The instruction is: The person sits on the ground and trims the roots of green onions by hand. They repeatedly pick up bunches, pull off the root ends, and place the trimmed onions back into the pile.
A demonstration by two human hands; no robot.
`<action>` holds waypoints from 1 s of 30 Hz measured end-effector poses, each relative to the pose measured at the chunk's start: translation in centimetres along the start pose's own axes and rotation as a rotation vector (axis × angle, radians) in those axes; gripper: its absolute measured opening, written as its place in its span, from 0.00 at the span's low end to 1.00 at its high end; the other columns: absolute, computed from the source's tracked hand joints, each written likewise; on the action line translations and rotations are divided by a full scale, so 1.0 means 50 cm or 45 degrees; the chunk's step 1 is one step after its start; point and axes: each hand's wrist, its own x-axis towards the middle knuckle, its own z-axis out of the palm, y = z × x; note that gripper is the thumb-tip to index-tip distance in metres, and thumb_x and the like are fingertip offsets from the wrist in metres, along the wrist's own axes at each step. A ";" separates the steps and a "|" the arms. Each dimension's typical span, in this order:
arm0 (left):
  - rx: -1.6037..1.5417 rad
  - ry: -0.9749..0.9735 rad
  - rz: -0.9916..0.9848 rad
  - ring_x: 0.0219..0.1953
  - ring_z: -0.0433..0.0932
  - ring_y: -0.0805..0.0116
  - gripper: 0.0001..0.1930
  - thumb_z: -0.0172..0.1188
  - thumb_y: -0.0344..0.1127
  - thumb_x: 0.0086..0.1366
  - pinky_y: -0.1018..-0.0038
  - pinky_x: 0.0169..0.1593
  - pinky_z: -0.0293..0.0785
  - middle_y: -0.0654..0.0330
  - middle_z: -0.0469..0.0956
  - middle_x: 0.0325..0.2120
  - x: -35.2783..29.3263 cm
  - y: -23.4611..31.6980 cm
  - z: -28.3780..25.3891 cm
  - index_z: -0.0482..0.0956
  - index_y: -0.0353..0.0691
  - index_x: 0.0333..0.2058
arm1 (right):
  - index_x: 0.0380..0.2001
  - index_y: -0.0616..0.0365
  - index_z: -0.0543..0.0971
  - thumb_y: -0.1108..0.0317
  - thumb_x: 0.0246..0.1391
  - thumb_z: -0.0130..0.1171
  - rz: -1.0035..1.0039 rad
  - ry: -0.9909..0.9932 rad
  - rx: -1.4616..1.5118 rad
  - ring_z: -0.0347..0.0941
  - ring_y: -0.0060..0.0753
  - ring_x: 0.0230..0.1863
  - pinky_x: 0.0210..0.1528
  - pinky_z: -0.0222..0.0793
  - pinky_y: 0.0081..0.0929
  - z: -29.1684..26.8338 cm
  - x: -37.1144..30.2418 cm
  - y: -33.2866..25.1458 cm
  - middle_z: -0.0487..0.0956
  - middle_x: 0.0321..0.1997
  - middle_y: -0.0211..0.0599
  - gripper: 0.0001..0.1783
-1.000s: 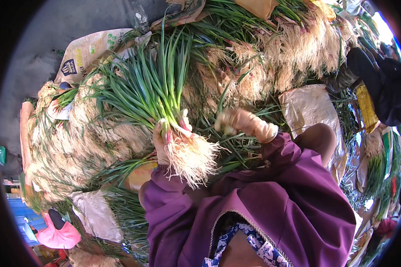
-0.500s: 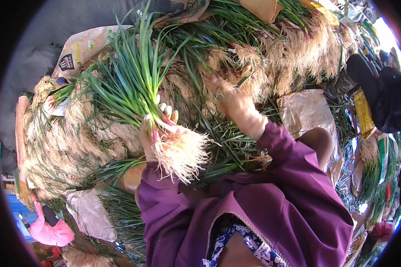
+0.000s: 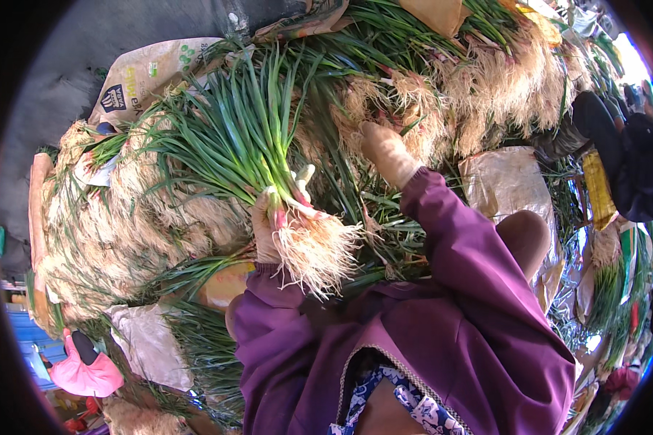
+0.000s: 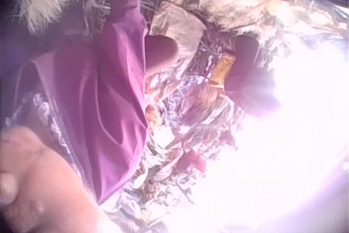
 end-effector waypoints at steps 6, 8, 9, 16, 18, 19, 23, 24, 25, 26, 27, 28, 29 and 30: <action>-0.089 -0.074 -0.028 0.35 0.79 0.54 0.20 0.55 0.46 0.61 0.57 0.40 0.78 0.51 0.79 0.36 0.008 -0.014 -0.004 0.74 0.37 0.44 | 0.35 0.55 0.76 0.65 0.55 0.51 -0.607 0.304 0.291 0.76 0.44 0.26 0.24 0.71 0.40 0.028 -0.160 -0.061 0.78 0.24 0.41 0.08; 0.086 -0.100 -0.057 0.42 0.77 0.51 0.25 0.56 0.46 0.58 0.57 0.48 0.75 0.49 0.77 0.42 0.007 -0.019 0.005 0.71 0.34 0.49 | 0.34 0.53 0.76 0.67 0.52 0.51 -0.839 0.356 0.104 0.74 0.35 0.20 0.19 0.69 0.32 0.040 -0.199 -0.076 0.75 0.20 0.33 0.07; -0.021 0.093 0.056 0.43 0.77 0.51 0.26 0.56 0.47 0.58 0.56 0.47 0.75 0.49 0.77 0.41 0.002 -0.032 0.010 0.71 0.34 0.49 | 0.33 0.53 0.76 0.67 0.52 0.51 -0.784 0.346 0.216 0.74 0.34 0.20 0.19 0.69 0.32 0.039 -0.202 -0.072 0.75 0.21 0.32 0.06; -0.014 -0.004 0.141 0.43 0.77 0.52 0.27 0.52 0.51 0.60 0.52 0.55 0.70 0.46 0.77 0.42 -0.021 -0.032 0.006 0.72 0.33 0.49 | 0.38 0.62 0.77 0.59 0.60 0.54 -0.264 0.129 0.853 0.79 0.44 0.35 0.38 0.74 0.33 -0.019 -0.148 -0.031 0.81 0.33 0.45 0.16; 0.005 -0.100 0.133 0.43 0.77 0.55 0.24 0.53 0.48 0.62 0.54 0.52 0.73 0.47 0.78 0.42 -0.022 -0.025 -0.007 0.72 0.33 0.48 | 0.53 0.62 0.72 0.60 0.61 0.55 -0.441 -0.561 1.650 0.75 0.30 0.44 0.46 0.71 0.25 -0.032 -0.148 -0.050 0.79 0.43 0.40 0.21; 0.023 -0.073 0.153 0.43 0.78 0.56 0.23 0.53 0.47 0.62 0.55 0.50 0.75 0.47 0.78 0.42 -0.020 -0.021 -0.014 0.72 0.34 0.48 | 0.58 0.62 0.67 0.60 0.59 0.58 -0.621 -0.487 1.442 0.71 0.26 0.48 0.50 0.68 0.22 -0.031 -0.155 -0.070 0.77 0.47 0.37 0.28; -0.141 0.088 0.181 0.42 0.79 0.57 0.22 0.55 0.46 0.61 0.57 0.42 0.79 0.51 0.78 0.42 -0.021 -0.023 -0.033 0.72 0.37 0.48 | 0.56 0.60 0.68 0.64 0.58 0.59 -0.396 -0.526 1.324 0.71 0.22 0.39 0.42 0.69 0.22 -0.010 -0.199 -0.122 0.77 0.40 0.34 0.24; -0.156 0.201 0.228 0.42 0.79 0.57 0.22 0.55 0.46 0.61 0.57 0.42 0.79 0.52 0.78 0.42 -0.021 -0.027 -0.034 0.72 0.37 0.48 | 0.51 0.59 0.70 0.65 0.58 0.58 -0.377 -0.460 1.200 0.72 0.23 0.36 0.39 0.69 0.22 -0.006 -0.206 -0.125 0.77 0.37 0.35 0.20; -0.083 0.051 0.170 0.42 0.79 0.57 0.22 0.55 0.46 0.61 0.57 0.43 0.79 0.52 0.78 0.42 -0.021 -0.026 -0.034 0.72 0.38 0.48 | 0.47 0.59 0.73 0.65 0.59 0.57 -0.356 -0.391 1.076 0.73 0.23 0.33 0.35 0.70 0.22 -0.002 -0.210 -0.125 0.78 0.33 0.35 0.15; -0.028 0.058 0.138 0.42 0.79 0.57 0.22 0.55 0.47 0.60 0.57 0.43 0.79 0.52 0.78 0.42 -0.022 -0.028 -0.033 0.72 0.38 0.49 | 0.45 0.58 0.74 0.64 0.58 0.57 -0.344 -0.356 0.959 0.74 0.27 0.32 0.33 0.70 0.25 -0.004 -0.209 -0.119 0.78 0.32 0.37 0.14; 0.025 0.067 0.107 0.42 0.79 0.57 0.23 0.55 0.47 0.60 0.57 0.43 0.79 0.52 0.78 0.42 -0.023 -0.027 -0.032 0.72 0.37 0.49 | 0.42 0.57 0.76 0.64 0.57 0.57 -0.469 -0.196 0.715 0.75 0.31 0.31 0.32 0.71 0.27 -0.006 -0.206 -0.112 0.78 0.30 0.40 0.13; 0.077 0.076 0.076 0.42 0.79 0.56 0.23 0.55 0.47 0.60 0.56 0.43 0.79 0.52 0.78 0.42 -0.023 -0.027 -0.030 0.72 0.37 0.49 | 0.42 0.55 0.77 0.61 0.55 0.58 -0.594 -0.070 0.478 0.77 0.39 0.33 0.32 0.72 0.31 -0.011 -0.197 -0.102 0.79 0.30 0.44 0.14; 0.048 0.096 0.077 0.42 0.79 0.56 0.24 0.55 0.48 0.60 0.56 0.43 0.79 0.51 0.78 0.42 -0.024 -0.024 -0.028 0.71 0.36 0.49 | 0.41 0.53 0.77 0.58 0.53 0.58 -0.745 0.129 0.253 0.79 0.46 0.34 0.32 0.73 0.36 -0.017 -0.186 -0.093 0.79 0.30 0.48 0.15; 0.015 0.118 0.080 0.42 0.79 0.55 0.25 0.55 0.48 0.60 0.56 0.43 0.79 0.50 0.78 0.42 -0.025 -0.021 -0.027 0.71 0.36 0.50 | 0.35 0.53 0.77 0.60 0.51 0.57 -0.767 0.285 0.264 0.79 0.44 0.31 0.28 0.72 0.37 -0.023 -0.173 -0.084 0.79 0.28 0.45 0.11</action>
